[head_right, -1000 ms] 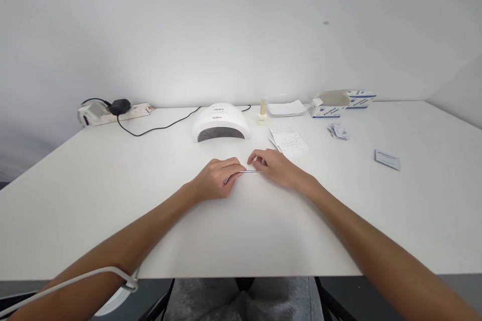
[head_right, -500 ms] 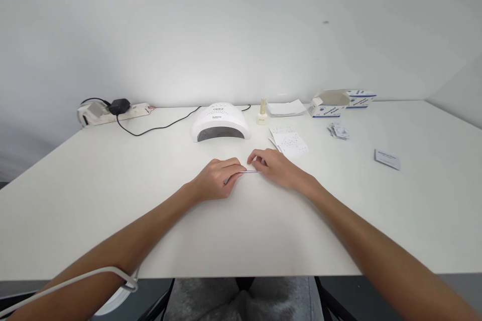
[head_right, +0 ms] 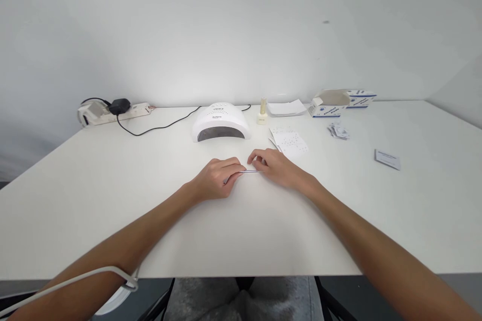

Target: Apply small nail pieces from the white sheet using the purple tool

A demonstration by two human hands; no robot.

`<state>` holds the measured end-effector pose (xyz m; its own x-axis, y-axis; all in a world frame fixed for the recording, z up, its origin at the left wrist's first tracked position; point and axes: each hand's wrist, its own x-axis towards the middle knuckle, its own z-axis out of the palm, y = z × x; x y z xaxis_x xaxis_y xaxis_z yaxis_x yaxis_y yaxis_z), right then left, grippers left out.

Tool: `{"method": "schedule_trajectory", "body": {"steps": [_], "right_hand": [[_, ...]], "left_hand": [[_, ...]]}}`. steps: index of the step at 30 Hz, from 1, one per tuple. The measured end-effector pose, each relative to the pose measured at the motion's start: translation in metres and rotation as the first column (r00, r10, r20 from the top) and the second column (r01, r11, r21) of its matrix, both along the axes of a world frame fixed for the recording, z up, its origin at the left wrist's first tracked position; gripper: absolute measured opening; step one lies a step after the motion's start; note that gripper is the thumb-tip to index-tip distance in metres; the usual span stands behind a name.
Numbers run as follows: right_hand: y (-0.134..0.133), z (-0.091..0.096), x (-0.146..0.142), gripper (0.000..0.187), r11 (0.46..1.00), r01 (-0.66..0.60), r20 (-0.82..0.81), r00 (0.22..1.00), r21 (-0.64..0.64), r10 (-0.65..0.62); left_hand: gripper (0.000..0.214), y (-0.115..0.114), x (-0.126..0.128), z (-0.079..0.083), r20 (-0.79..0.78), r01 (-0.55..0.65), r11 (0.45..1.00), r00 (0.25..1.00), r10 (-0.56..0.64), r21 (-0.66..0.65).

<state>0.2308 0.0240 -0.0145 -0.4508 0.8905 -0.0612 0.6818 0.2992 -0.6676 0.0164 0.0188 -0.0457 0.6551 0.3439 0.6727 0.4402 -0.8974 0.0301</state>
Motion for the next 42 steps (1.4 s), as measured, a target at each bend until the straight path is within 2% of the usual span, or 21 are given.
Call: {"method": "schedule_trajectory", "body": {"steps": [42], "right_hand": [[-0.0009,0.0005,0.0003,0.024,1.0,-0.003,-0.004,1.0,0.006,0.003]], "left_hand": [[0.029,0.0005,-0.0003,-0.0013,-0.022,-0.011,1.0,1.0,0.011,-0.019]]}}
